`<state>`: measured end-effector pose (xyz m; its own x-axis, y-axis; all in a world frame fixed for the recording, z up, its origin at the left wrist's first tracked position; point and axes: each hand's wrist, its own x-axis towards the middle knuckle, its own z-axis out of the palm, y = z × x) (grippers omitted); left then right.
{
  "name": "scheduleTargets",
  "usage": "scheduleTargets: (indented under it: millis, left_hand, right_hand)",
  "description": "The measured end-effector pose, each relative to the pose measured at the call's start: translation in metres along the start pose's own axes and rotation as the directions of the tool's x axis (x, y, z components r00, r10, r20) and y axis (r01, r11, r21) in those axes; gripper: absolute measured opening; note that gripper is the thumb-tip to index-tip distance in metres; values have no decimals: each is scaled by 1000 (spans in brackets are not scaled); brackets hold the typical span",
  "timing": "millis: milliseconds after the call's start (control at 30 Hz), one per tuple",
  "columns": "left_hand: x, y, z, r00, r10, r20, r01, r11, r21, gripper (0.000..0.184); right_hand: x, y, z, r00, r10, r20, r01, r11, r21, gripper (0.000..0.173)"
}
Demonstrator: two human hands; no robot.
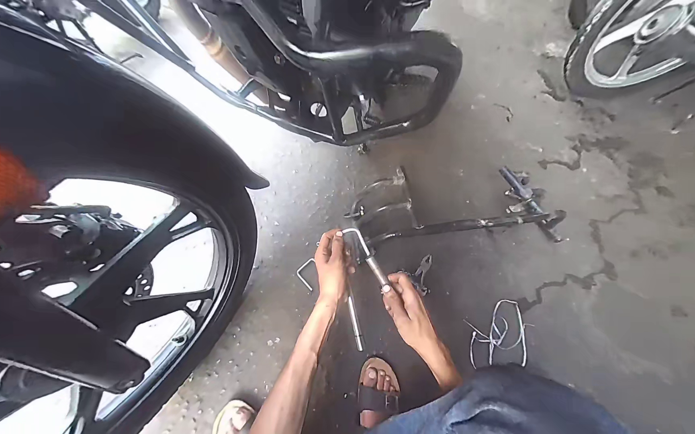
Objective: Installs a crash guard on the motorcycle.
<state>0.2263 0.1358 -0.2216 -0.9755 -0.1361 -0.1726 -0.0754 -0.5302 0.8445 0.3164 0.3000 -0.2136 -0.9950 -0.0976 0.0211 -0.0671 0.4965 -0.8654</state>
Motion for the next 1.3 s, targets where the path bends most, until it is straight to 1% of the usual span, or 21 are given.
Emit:
scheduleTargets:
  millis: [200, 267, 333, 367, 467, 567, 633, 700, 767, 833, 867, 900, 967, 1000, 1067, 1133, 1167, 1200, 1233, 1267, 1300]
  left_hand:
    - [-6, 13, 10, 998, 60, 8, -60, 998, -12, 21]
    - [-7, 15, 11, 994, 103, 36, -105, 994, 35, 21]
    - [-10, 16, 14, 988, 129, 78, -136, 988, 79, 21]
    - [-13, 16, 17, 987, 128, 96, -137, 987, 90, 22]
    - [-21, 14, 26, 984, 101, 145, -112, 991, 74, 22]
    - [-27, 17, 33, 985, 80, 155, -80, 997, -6, 22]
    - [-30, 21, 35, 978, 103, 180, -98, 994, -36, 22]
    - [-33, 25, 37, 964, 148, 223, -140, 989, -52, 23]
    - [-37, 30, 41, 952, 162, 261, -153, 987, -51, 22]
    - [-41, 35, 43, 945, 157, 287, -145, 987, -64, 21]
    - [-43, 38, 44, 941, 157, 299, -141, 987, -76, 20]
    - [-45, 39, 45, 939, 157, 308, -136, 987, -87, 20]
    - [-50, 43, 48, 936, 151, 317, -124, 987, -103, 20]
    - [-53, 44, 50, 938, 140, 316, -107, 987, -119, 20]
    - [-57, 48, 55, 938, 105, 331, -58, 987, -149, 22]
    - [-56, 53, 56, 918, 67, 392, -22, 993, -119, 25]
    - [-54, 59, 53, 885, 13, 465, 36, 995, -95, 28]
    - [-52, 64, 49, 817, -67, 572, 136, 988, -78, 39]
    - [-49, 69, 43, 696, -138, 704, 259, 964, -67, 51]
    - [-46, 73, 39, 542, -159, 825, 342, 939, -43, 56]
    - [-45, 76, 37, 417, -148, 897, 383, 923, -25, 50]
  right_hand:
    - [2, -12, -3, 998, -31, -61, 34, 997, 62, 31]
    - [3, -21, -6, 1000, 19, -24, -13, 975, 222, 29]
    - [5, -33, -8, 991, 122, 53, -133, 889, 439, 28]
    - [8, -38, -10, 987, 147, 70, -162, 856, 492, 28]
    - [16, -45, -14, 988, 154, 25, -144, 835, 532, 27]
    - [19, -50, -14, 984, 175, -39, -121, 809, 575, 25]
    - [17, -52, -11, 986, 159, -55, -106, 844, 526, 32]
    - [14, -58, -12, 976, 210, 62, -213, 844, 493, 49]
    - [10, -63, -17, 914, 303, 270, -405, 730, 551, 45]
    - [8, -63, -23, 839, 293, 458, -535, 597, 597, 46]
    - [8, -61, -27, 813, 256, 523, -566, 560, 605, 48]
    - [8, -59, -31, 791, 224, 569, -587, 540, 603, 49]
    - [6, -60, -36, 773, 242, 586, -607, 552, 572, 43]
    - [4, -63, -37, 788, 267, 555, -591, 581, 559, 36]
    - [-1, -70, -32, 867, 279, 412, -483, 672, 561, 20]
    - [-6, -70, -31, 923, 173, 345, -355, 729, 585, 21]
    - [-5, -71, -33, 930, 99, 354, -305, 746, 592, 22]
    - [-4, -72, -35, 928, 33, 372, -269, 748, 606, 24]
    - [-5, -70, -36, 914, -34, 403, -250, 736, 629, 25]
    - [-7, -69, -35, 898, -92, 431, -238, 722, 650, 25]
    - [-9, -68, -32, 885, -146, 442, -219, 707, 672, 24]
